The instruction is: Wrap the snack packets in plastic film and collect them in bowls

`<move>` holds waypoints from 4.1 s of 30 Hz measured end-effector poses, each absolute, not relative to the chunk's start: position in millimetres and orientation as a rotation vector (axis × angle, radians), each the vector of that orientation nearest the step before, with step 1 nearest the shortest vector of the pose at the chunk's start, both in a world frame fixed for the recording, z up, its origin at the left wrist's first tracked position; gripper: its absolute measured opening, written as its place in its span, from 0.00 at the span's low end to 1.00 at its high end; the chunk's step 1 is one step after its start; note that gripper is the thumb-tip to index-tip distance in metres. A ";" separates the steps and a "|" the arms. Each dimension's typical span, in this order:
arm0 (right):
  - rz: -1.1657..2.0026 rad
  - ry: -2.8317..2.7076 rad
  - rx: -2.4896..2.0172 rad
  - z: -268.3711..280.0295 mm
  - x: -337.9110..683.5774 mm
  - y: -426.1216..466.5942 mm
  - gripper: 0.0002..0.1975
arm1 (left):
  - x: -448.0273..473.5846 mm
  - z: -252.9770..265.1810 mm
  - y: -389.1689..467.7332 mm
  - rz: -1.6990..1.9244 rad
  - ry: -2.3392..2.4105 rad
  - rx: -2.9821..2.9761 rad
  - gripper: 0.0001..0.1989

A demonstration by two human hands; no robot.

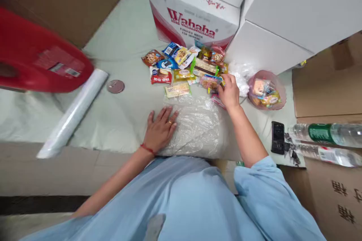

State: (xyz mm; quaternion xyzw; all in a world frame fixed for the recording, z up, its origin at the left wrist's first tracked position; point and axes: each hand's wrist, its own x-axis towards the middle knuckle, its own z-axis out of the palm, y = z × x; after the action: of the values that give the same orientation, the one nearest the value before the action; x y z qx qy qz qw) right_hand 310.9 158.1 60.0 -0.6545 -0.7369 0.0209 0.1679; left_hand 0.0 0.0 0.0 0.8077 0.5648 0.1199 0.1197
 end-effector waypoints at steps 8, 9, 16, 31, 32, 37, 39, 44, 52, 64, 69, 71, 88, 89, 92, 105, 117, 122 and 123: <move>-0.012 -2.322 -1.978 71.1 289.8 159.7 0.11 | -0.1 -2.1 0.9 0.444 1.622 2.306 0.25; -0.018 -2.295 -1.931 74.9 291.9 152.0 0.10 | -0.3 -1.9 0.9 0.448 1.621 2.303 0.25; 0.029 -2.197 -1.528 85.6 266.5 55.9 0.09 | 0.0 -1.9 1.3 0.444 1.625 2.307 0.25; 0.423 -2.201 -1.582 58.9 298.4 83.4 0.14 | 4.4 -5.4 4.4 0.331 1.685 2.344 0.27; 0.308 -2.092 -1.646 58.4 304.7 105.9 0.16 | 5.5 -5.9 4.5 0.325 1.693 2.344 0.27; 0.184 -1.977 -1.824 42.0 305.1 182.1 0.25 | 10.1 -5.0 4.6 0.279 1.753 2.320 0.26; 0.231 -1.998 -1.876 36.6 302.5 187.9 0.21 | 10.8 -3.5 4.5 0.259 1.767 2.312 0.26; 0.265 -1.845 -1.699 46.4 317.0 153.3 0.13 | 10.2 -1.7 4.2 0.267 1.750 2.309 0.27; 1.562 -1.660 -1.490 60.8 287.1 42.6 0.15 | 8.2 -4.0 3.3 0.411 1.682 2.276 0.27; 0.729 -2.714 -1.534 79.1 231.7 16.0 0.32 | 3.5 1.7 1.9 0.457 1.625 2.254 0.25; 0.612 -3.022 -1.453 74.9 218.3 16.2 0.38 | 3.7 0.7 1.6 0.468 1.632 2.250 0.25; 0.618 -3.007 -1.525 72.3 219.9 17.7 0.37 | 3.8 -0.5 1.3 0.477 1.631 2.253 0.25; 0.736 -2.813 -1.609 68.0 234.6 20.4 0.33 | 6.6 -4.9 0.2 0.466 1.674 2.279 0.25; 0.740 -2.772 -1.626 69.3 238.7 23.8 0.33 | 6.7 -5.3 0.2 0.467 1.674 2.282 0.25; 0.692 -2.675 -1.651 72.8 242.8 34.4 0.33 | 7.0 -5.9 0.2 0.473 1.679 2.282 0.25; 0.693 -2.513 -1.406 66.0 251.9 21.2 0.28 | -8.3 -3.0 3.6 0.462 1.628 2.247 0.26; 0.768 -2.466 -1.295 31.1 326.3 -75.4 0.14 | -76.5 13.9 -15.7 0.266 1.038 2.365 0.35; 0.847 -2.257 -1.178 30.4 329.1 -55.8 0.09 | -81.5 9.3 -4.9 0.317 1.063 2.276 0.18; 0.916 -2.205 -1.182 35.5 330.9 -48.5 0.09 | -80.3 10.3 -0.2 0.346 1.099 2.241 0.14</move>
State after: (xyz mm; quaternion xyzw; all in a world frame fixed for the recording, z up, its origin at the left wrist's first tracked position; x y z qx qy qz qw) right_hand 330.9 -48.5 35.5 -0.4311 -0.8042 0.3339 0.2366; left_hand -80.3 -0.2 10.3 0.8467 0.4153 0.1305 0.3058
